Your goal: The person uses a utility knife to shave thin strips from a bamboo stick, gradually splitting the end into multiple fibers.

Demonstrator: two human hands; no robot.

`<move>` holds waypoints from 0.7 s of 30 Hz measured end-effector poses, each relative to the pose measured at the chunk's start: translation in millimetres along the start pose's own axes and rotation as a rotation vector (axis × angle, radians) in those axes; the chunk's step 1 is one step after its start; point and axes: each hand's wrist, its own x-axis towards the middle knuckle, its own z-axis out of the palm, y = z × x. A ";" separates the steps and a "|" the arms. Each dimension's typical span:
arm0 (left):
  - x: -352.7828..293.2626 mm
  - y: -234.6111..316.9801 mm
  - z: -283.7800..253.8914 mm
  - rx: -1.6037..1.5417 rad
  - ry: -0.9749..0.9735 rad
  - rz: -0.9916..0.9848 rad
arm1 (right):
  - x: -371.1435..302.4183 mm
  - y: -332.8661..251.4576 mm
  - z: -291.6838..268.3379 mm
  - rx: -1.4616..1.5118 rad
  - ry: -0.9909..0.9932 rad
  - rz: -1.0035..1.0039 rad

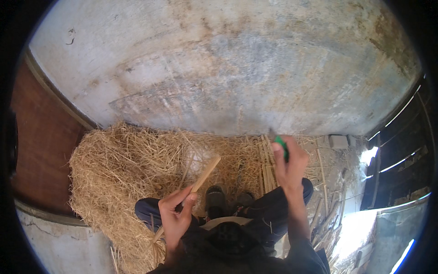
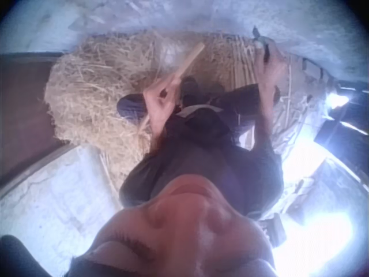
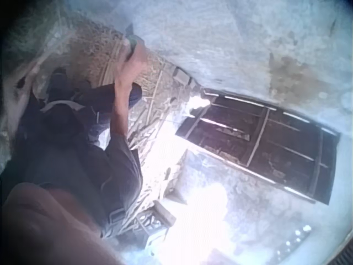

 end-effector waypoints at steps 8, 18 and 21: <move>9.9 -15.8 14.8 -0.140 -0.172 -0.083 | -39.7 -44.2 21.7 0.148 -0.220 -0.169; 7.1 -5.0 32.3 -0.091 -0.067 0.103 | -42.1 -65.7 23.8 0.096 -0.242 -0.306; 6.3 -3.1 33.7 -0.019 -0.042 0.160 | -38.7 -68.1 23.2 0.079 -0.236 -0.343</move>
